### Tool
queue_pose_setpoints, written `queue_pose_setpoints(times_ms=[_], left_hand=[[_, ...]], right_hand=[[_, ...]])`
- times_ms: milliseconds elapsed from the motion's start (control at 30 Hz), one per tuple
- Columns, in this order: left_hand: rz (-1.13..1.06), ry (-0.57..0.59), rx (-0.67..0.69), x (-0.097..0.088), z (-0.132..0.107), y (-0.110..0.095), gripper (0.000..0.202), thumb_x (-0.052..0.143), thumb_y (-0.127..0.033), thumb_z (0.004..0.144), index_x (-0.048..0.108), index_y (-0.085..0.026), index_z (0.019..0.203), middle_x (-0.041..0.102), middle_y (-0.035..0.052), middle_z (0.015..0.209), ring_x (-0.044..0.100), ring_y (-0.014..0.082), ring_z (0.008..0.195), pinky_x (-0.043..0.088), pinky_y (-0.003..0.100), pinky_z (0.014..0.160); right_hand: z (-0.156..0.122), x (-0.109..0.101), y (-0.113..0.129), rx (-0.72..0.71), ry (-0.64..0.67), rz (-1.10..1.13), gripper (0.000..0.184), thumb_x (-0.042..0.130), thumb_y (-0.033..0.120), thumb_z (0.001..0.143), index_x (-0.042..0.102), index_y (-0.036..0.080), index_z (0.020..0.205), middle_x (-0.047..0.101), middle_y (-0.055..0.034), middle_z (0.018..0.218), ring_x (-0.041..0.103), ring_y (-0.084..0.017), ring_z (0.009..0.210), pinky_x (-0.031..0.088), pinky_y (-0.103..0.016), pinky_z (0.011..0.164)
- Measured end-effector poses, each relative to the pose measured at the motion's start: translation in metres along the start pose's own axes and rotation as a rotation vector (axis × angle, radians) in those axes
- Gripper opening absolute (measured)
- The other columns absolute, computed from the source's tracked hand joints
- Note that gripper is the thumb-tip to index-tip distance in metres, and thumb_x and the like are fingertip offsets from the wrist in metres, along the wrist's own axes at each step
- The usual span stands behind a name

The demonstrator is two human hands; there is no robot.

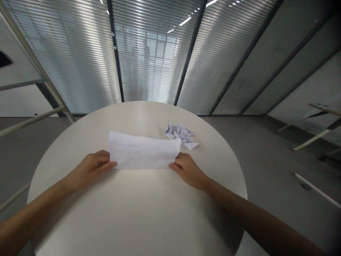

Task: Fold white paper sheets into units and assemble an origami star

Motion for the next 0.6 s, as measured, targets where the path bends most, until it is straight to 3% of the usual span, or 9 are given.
queue_pose_setpoints(times_ms=[100,167,300,400,500,600], left_hand=[[0.078,0.009,-0.086,0.007,0.006,0.008,0.050,0.034,-0.048,0.093,0.054,-0.018,0.059,0.061,0.0029,0.067,0.059,0.0158,0.070,0.047,0.026,0.066],[0.218,-0.021,-0.162,0.009,0.008,0.016,0.047,0.037,-0.051,0.091,0.054,-0.019,0.061,0.059,0.0040,0.066,0.058,0.0195,0.070,0.046,0.032,0.066],[0.449,-0.147,-0.202,0.005,0.012,0.008,0.034,0.044,-0.047,0.086,0.061,-0.019,0.094,0.064,0.0116,0.098,0.057,0.0320,0.093,0.045,0.045,0.076],[0.469,-0.184,-0.103,0.007,0.020,-0.019,0.039,0.038,-0.038,0.090,0.054,-0.017,0.118,0.053,0.0143,0.127,0.048,0.0358,0.115,0.040,0.052,0.090],[0.449,-0.141,-0.012,0.021,0.035,-0.041,0.051,0.035,-0.044,0.092,0.042,-0.015,0.134,0.042,0.0158,0.141,0.037,0.0340,0.129,0.032,0.051,0.102],[0.398,-0.058,0.035,0.044,0.050,-0.046,0.067,0.032,-0.059,0.090,0.035,-0.015,0.140,0.034,0.0153,0.147,0.027,0.0352,0.135,0.022,0.055,0.108]], right_hand=[[0.003,-0.002,-0.006,0.167,-0.066,-0.064,0.043,0.041,0.038,0.094,0.057,0.018,0.060,0.060,-0.0028,0.068,0.054,-0.017,0.073,0.035,-0.031,0.069],[0.002,-0.003,-0.009,0.234,-0.101,-0.114,0.041,0.050,0.041,0.090,0.054,0.018,0.056,0.058,-0.0024,0.068,0.053,-0.017,0.072,0.035,-0.032,0.068],[-0.003,-0.009,-0.009,0.247,-0.182,-0.180,0.029,0.064,0.040,0.079,0.054,0.019,0.061,0.059,-0.0042,0.075,0.054,-0.022,0.080,0.037,-0.036,0.074],[0.001,-0.017,0.007,0.117,-0.257,-0.166,0.017,0.066,0.032,0.077,0.060,0.018,0.086,0.060,-0.0095,0.100,0.052,-0.026,0.100,0.038,-0.040,0.086],[0.018,-0.015,0.029,-0.069,-0.209,-0.135,0.047,0.063,0.036,0.080,0.051,0.016,0.121,0.049,-0.0142,0.130,0.041,-0.027,0.122,0.032,-0.042,0.101],[0.042,0.003,0.040,-0.203,-0.067,-0.141,0.079,0.053,0.057,0.082,0.028,0.013,0.142,0.027,-0.0164,0.149,0.020,-0.029,0.138,0.020,-0.046,0.111]])
Point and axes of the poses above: each hand's wrist, its own z-axis towards the middle knuckle, its own x-axis out of the palm, y = z × x, the point moved 9 cm from there along z, towards the middle knuckle
